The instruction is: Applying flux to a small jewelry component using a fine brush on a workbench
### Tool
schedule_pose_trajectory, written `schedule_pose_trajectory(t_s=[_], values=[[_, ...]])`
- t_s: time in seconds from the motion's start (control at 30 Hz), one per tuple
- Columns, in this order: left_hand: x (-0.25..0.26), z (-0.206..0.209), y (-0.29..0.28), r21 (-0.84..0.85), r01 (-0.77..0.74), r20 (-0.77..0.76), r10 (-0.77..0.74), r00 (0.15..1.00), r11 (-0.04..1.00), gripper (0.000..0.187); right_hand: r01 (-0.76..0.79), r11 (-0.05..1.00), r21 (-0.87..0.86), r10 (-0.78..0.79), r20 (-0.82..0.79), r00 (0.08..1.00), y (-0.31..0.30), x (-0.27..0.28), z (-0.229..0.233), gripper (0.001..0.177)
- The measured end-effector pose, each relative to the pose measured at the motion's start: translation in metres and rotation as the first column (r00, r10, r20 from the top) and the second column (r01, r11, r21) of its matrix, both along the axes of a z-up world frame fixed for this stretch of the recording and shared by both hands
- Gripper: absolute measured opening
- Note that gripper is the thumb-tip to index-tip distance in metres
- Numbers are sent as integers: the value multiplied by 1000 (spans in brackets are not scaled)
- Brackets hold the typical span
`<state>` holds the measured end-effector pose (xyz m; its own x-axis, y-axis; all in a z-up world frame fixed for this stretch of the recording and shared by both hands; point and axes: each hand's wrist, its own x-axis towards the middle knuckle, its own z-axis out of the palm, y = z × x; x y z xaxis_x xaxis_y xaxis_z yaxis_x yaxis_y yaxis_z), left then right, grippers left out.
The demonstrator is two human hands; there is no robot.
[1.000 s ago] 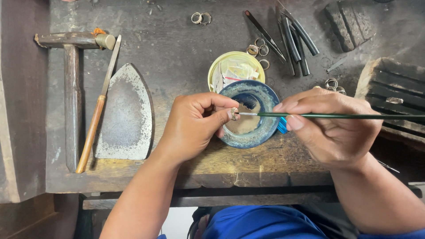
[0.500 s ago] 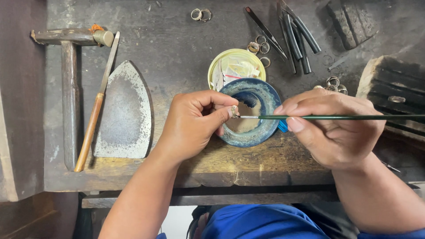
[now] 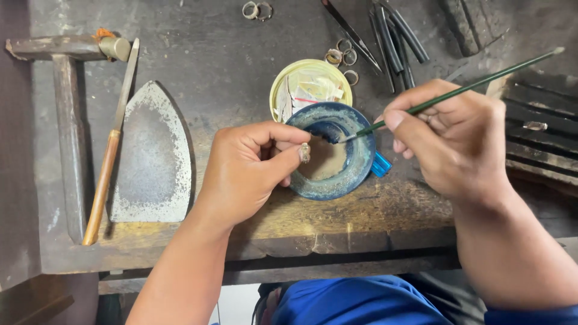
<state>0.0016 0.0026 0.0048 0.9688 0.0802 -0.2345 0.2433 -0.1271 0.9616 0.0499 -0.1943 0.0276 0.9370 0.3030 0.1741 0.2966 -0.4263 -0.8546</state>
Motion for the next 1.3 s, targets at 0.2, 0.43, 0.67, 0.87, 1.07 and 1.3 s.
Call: schedule_pose_trajectory(t_s=[0.2,0.43,0.67,0.87,1.07,1.3], values=[[1,0,0,3,-4,-51,4,999,1000,10,18,997,-72,-24,-80,996,3,2,-2,7],[2,2,0,-4,-4,-75,4,997,1000,10,29,989,-142,-40,-71,997,4,1,0,7],[3,4,-2,-69,-25,-139,16,990,997,10,16,998,-66,-14,21,1000,3,-2,2,7],[3,8,-2,-75,-9,-173,-5,985,997,14,-169,941,294,103,228,968,2,-14,-3,9],[2,4,-2,-92,21,-115,-31,993,996,12,-256,945,202,161,394,905,2,-15,-6,7],[2,3,-2,-67,25,-88,-31,996,997,13,-238,958,161,162,382,910,5,-15,-2,11]])
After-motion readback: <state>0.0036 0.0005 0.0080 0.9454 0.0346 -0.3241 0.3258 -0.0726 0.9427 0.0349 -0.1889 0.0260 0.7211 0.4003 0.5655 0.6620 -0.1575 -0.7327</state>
